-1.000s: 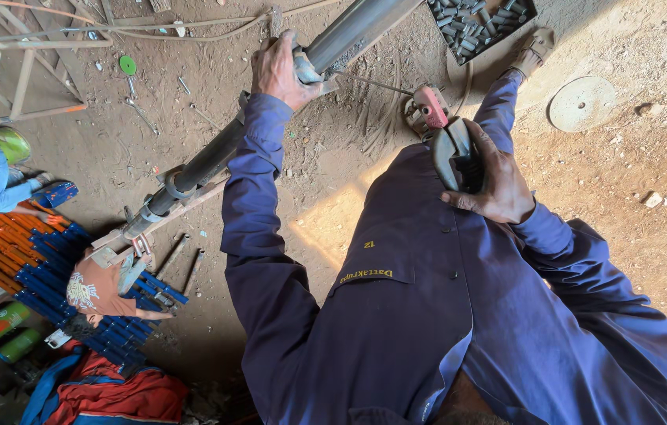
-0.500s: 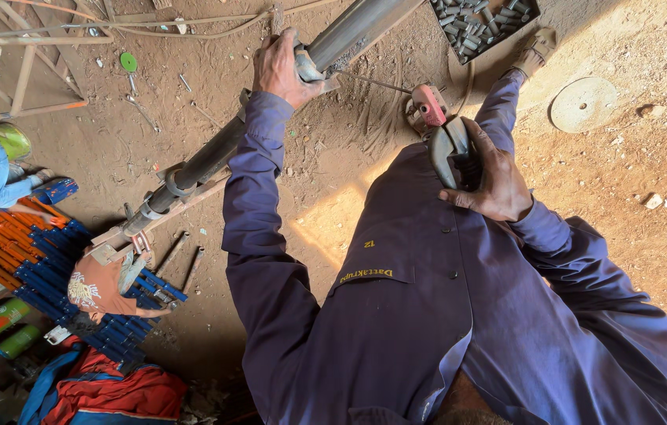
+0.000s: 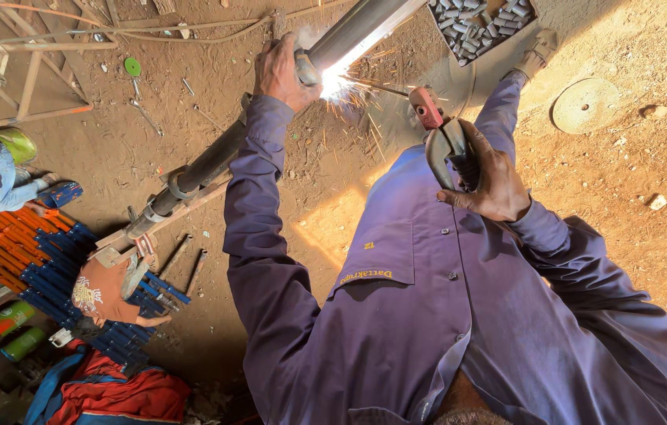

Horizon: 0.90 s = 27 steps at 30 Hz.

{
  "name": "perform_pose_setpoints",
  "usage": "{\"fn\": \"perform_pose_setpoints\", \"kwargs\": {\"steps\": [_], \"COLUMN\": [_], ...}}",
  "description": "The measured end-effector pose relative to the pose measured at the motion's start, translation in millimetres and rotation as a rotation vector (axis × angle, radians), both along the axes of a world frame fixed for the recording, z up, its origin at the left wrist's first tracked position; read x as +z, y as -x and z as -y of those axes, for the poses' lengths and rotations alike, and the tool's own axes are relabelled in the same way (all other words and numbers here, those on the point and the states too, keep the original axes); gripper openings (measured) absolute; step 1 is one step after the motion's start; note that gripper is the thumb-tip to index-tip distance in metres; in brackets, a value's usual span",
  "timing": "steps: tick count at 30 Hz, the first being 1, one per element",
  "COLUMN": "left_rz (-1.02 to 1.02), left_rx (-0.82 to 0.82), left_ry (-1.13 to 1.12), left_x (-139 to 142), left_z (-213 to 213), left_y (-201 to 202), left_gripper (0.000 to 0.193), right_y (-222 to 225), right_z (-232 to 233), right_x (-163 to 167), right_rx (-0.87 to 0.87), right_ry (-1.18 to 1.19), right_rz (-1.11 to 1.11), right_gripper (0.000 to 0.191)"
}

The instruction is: The person welds a long metal pipe frame lying on the workshop floor using an arc welding electrode holder, striking arcs that produce sparks at several joints. Between welds they steady the pipe with one hand, reposition the electrode, and use a chipping hammer and pliers on the welded joints.

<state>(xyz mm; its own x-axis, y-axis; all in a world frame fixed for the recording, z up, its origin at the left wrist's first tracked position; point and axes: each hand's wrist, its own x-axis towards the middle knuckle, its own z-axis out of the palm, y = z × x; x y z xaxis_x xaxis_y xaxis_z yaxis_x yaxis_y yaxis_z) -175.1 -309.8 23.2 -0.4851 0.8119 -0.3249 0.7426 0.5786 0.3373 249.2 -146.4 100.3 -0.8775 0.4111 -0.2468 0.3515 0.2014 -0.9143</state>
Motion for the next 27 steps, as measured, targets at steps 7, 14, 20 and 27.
{"fn": "perform_pose_setpoints", "kwargs": {"steps": [7, 14, 20, 27], "left_rz": [-0.094, -0.034, -0.022, -0.056], "left_rx": [-0.131, -0.07, -0.091, -0.072], "left_ry": [-0.172, -0.146, -0.145, -0.145], "left_x": [-26.2, -4.3, -1.8, -1.4], "left_z": [11.4, 8.5, 6.3, 12.2], "left_y": [9.8, 3.4, 2.6, 0.1], "left_gripper": [0.099, 0.089, 0.105, 0.088], "right_y": [0.8, 1.9, 2.4, 2.6], "right_z": [1.5, 5.0, 5.4, 7.4], "right_x": [1.7, 2.4, 0.3, 0.8], "right_rx": [-0.009, -0.016, -0.008, -0.004], "right_ry": [0.049, 0.093, 0.069, 0.113], "right_rz": [0.038, 0.064, -0.028, 0.024], "right_gripper": [0.121, 0.122, 0.123, 0.124]}}
